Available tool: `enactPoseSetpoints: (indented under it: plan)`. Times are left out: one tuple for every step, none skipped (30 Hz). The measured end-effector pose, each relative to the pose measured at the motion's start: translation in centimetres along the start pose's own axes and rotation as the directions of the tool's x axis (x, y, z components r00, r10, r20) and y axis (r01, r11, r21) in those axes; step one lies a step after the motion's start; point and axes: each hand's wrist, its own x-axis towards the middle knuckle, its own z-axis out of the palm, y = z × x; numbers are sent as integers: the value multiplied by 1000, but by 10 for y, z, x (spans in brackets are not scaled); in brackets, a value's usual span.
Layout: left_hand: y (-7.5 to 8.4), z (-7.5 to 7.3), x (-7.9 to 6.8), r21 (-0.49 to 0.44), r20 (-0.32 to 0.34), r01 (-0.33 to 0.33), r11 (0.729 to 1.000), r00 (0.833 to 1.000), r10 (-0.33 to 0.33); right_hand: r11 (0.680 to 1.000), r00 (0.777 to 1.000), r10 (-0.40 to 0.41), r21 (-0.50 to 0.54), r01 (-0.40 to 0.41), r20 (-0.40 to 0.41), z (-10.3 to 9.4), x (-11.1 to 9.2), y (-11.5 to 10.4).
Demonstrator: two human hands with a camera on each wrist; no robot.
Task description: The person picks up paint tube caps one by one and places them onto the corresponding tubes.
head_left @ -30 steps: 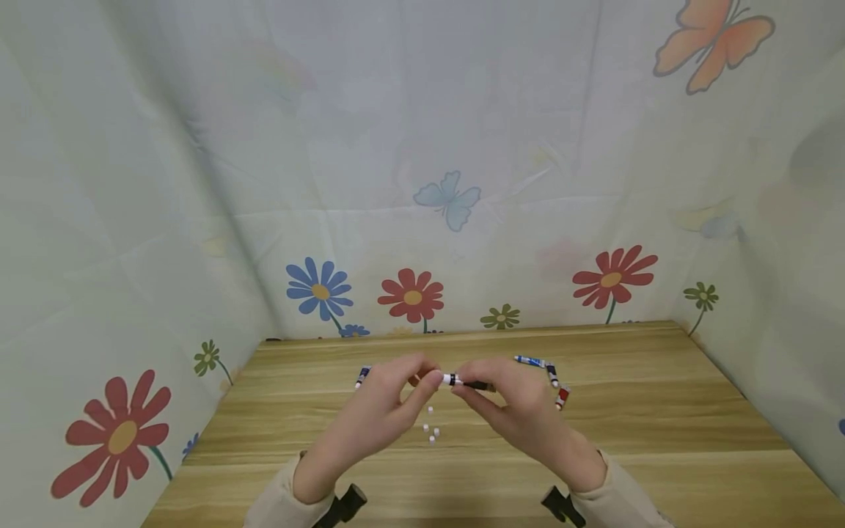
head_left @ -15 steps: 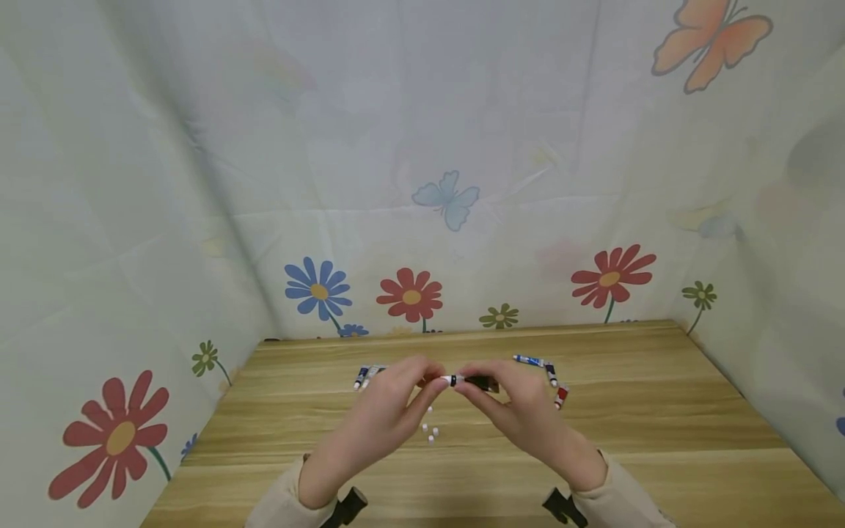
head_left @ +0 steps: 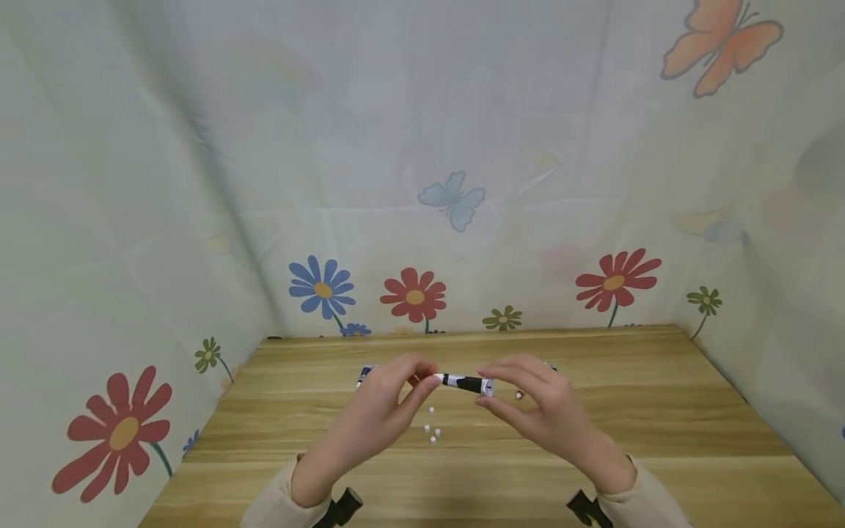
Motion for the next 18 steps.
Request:
enactPoseSetpoints:
  plan:
    - [0,0,0,-3,3,2,1000,1000,-2,1000,1000,-10,5,10,2,-1,0,0]
    - [1,0,0,-5,3,3,1000,1000,-3,1000,1000,-21,7,21,2,-1,0,0]
    - [1,0,0,-6,5,3,1000,1000,-3,999,999,-34,1,34,1,-1,0,0]
    - [1,0,0,-7,5,4,1000,1000,-4,999,999,-47,-7,47,1,-1,0,0]
    - [1,0,-1,-9,4,4,1000,1000,-4,998,998,-60,-26,60,2,-1,1,0]
    - [2,1,-1,-11,3,2,1000,1000,-2,996,997,-79,-45,79,2,-1,1,0]
    - [2,1,-1,-9,2,0,1000,1000,0,993,995,-99,-69,99,4,-1,2,0]
    - [2,1,-1,-6,0,-6,1000,1000,6,988,993,-118,-96,118,5,-1,2,1]
    - [2,2,-1,-2,-2,-12,1000,1000,12,983,991,-137,-122,136,6,-1,3,1]
    - [2,3,-1,2,-4,-19,1000,1000,19,977,988,-155,-145,154,8,-2,4,1]
    - [2,4,-2,1,-3,-27,1000,1000,27,971,986,-167,-168,167,10,-2,4,1]
    - [1,5,-2,6,-5,-35,999,999,35,968,984,-178,-179,177,10,-2,5,2]
    - [1,7,-2,11,-8,-46,999,999,46,967,984,-178,-185,176,9,-1,5,2]
    - [1,8,-2,16,-14,-54,998,998,54,969,986,-168,-181,166,8,-1,4,3]
    - [1,10,-2,21,-21,-59,998,998,59,974,989,-148,-173,147,8,0,3,3]
    - [1,11,-2,26,-27,-65,998,997,66,981,993,-120,-152,120,8,1,2,3]
    - [2,12,-2,32,-35,-70,997,997,72,989,997,-81,-121,81,11,2,1,3]
    - [2,12,-1,42,-47,-75,996,996,77,996,999,-39,-79,40,14,2,0,3]
